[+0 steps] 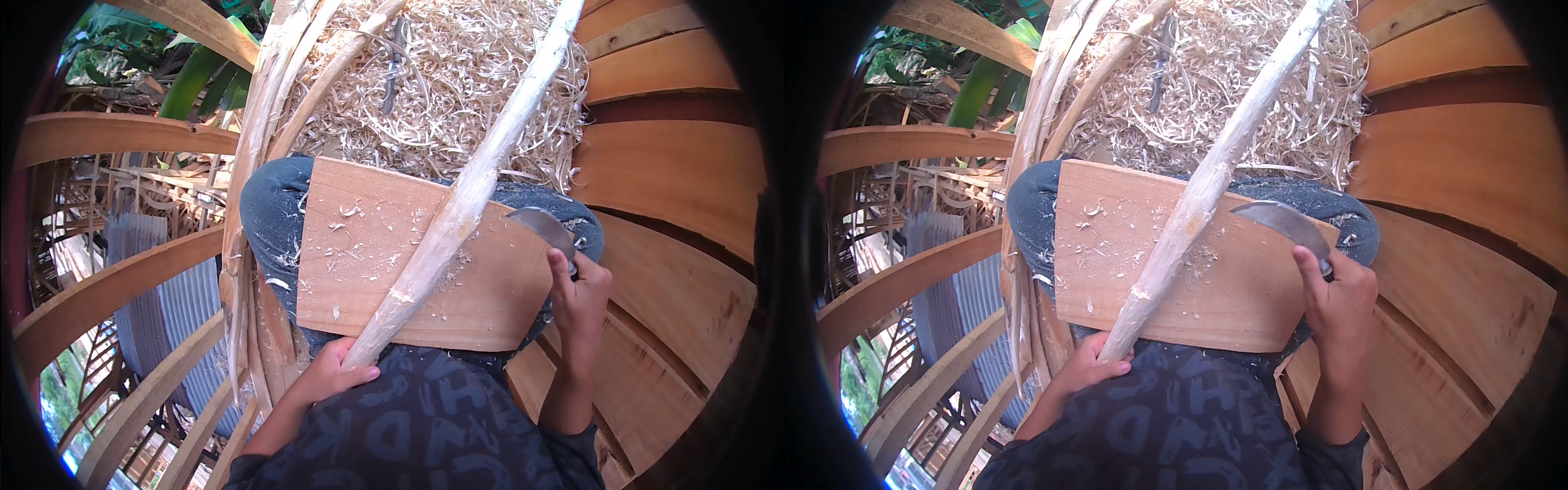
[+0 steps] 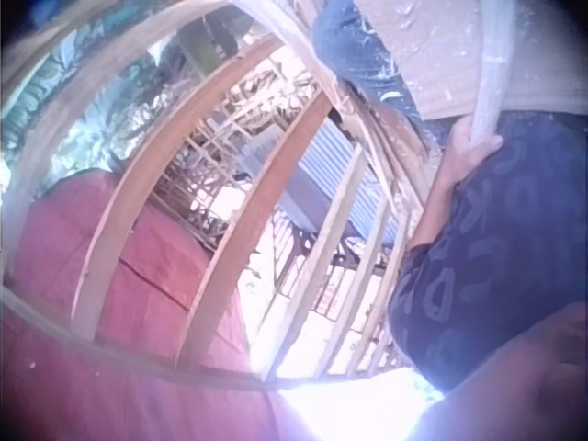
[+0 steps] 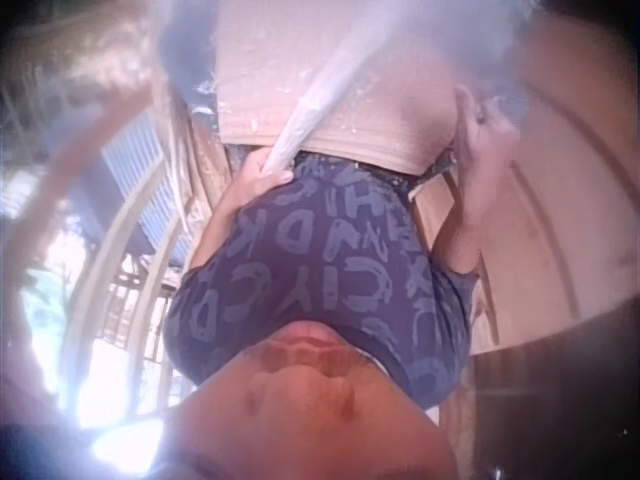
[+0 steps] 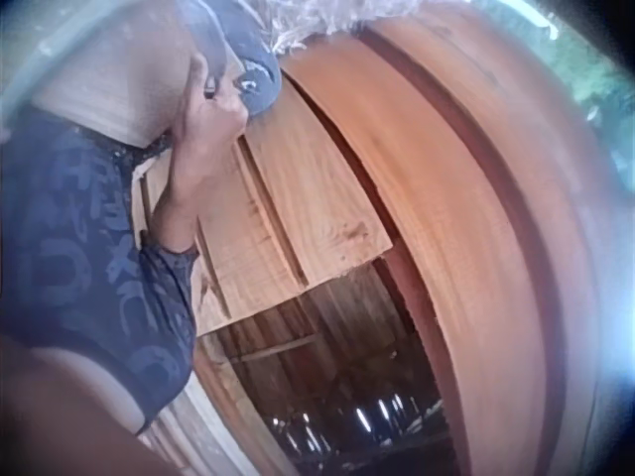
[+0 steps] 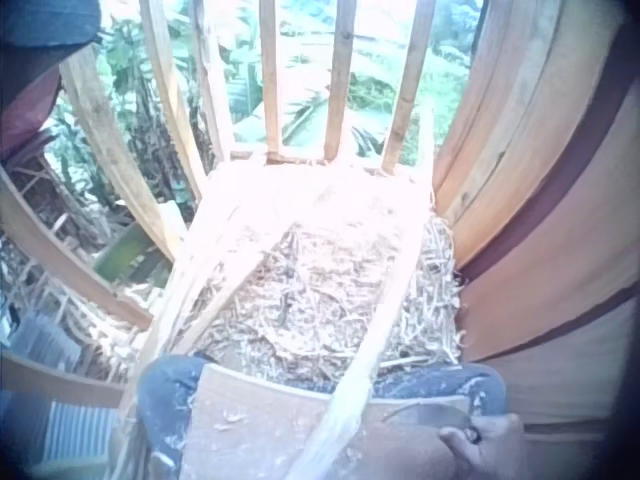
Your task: The person uses a curved knife to shave and smooth a long wooden stick held between their legs. They repeatedly rotate the stick and scrape its surface, producing wood shavings that accumulate on a board placed on their lap.
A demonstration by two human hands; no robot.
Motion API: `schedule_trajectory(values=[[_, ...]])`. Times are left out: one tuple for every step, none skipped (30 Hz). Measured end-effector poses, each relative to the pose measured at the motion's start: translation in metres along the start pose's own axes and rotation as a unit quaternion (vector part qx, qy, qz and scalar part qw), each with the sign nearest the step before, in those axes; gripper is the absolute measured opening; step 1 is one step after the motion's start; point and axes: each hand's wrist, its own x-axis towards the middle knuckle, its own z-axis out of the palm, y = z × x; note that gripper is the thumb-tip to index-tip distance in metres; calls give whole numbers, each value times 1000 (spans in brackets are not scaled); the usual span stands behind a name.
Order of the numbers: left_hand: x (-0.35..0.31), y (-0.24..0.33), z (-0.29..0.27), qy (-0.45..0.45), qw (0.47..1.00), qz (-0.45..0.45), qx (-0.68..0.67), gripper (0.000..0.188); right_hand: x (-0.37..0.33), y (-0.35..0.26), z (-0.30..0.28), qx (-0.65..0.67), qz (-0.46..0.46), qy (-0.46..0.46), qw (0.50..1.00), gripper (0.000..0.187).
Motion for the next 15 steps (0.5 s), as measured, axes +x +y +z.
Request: schedule_trajectory(values=[[2,-2,-1,-7,1000,0,-1,37,-13,-8,8,-19,-46,-25,998,54],[4,-4,-2,-14,1000,-1,-3,37,-26,-21,16,-14,-97,-60,993,53],[2,-6,0,-14,1000,-6,-13,38,-35,-28,28,-31,-157,-95,982,55],[0,-8,-3,-14,1000,-11,-21,38,-36,-32,33,-36,-167,-97,981,55],[0,-9,-6,-15,999,-15,-28,39,-35,-35,37,-41,-176,-100,978,55],[1,-8,-7,-18,999,-18,-42,39,-33,-35,41,-46,-186,-102,976,56],[3,-6,-5,-19,998,-20,-56,40,-31,-33,44,-52,-196,-73,977,58],[3,-4,-5,-20,997,-21,-71,40,-29,-31,45,-60,-195,-59,977,59],[2,-6,-6,-25,995,-33,-86,40,-27,-30,46,-68,-195,-46,977,59],[2,-10,-6,-30,994,-39,-102,40,-23,-29,45,-78,-199,-31,976,60],[2,-12,-7,-36,991,-45,-120,40,-19,-29,45,-78,-207,-24,975,62],[3,-12,-8,-39,991,-41,-120,39,-14,-28,45,-85,-208,-17,974,62],[4,-13,-9,-43,991,-40,-121,39,-10,-26,44,-92,-208,-13,974,62],[4,-12,-9,-47,991,-38,-122,38,-6,-25,43,-100,-208,-8,973,63],[4,-12,-8,-49,990,-37,-126,38,-5,-24,43,-103,-208,-3,973,64]])
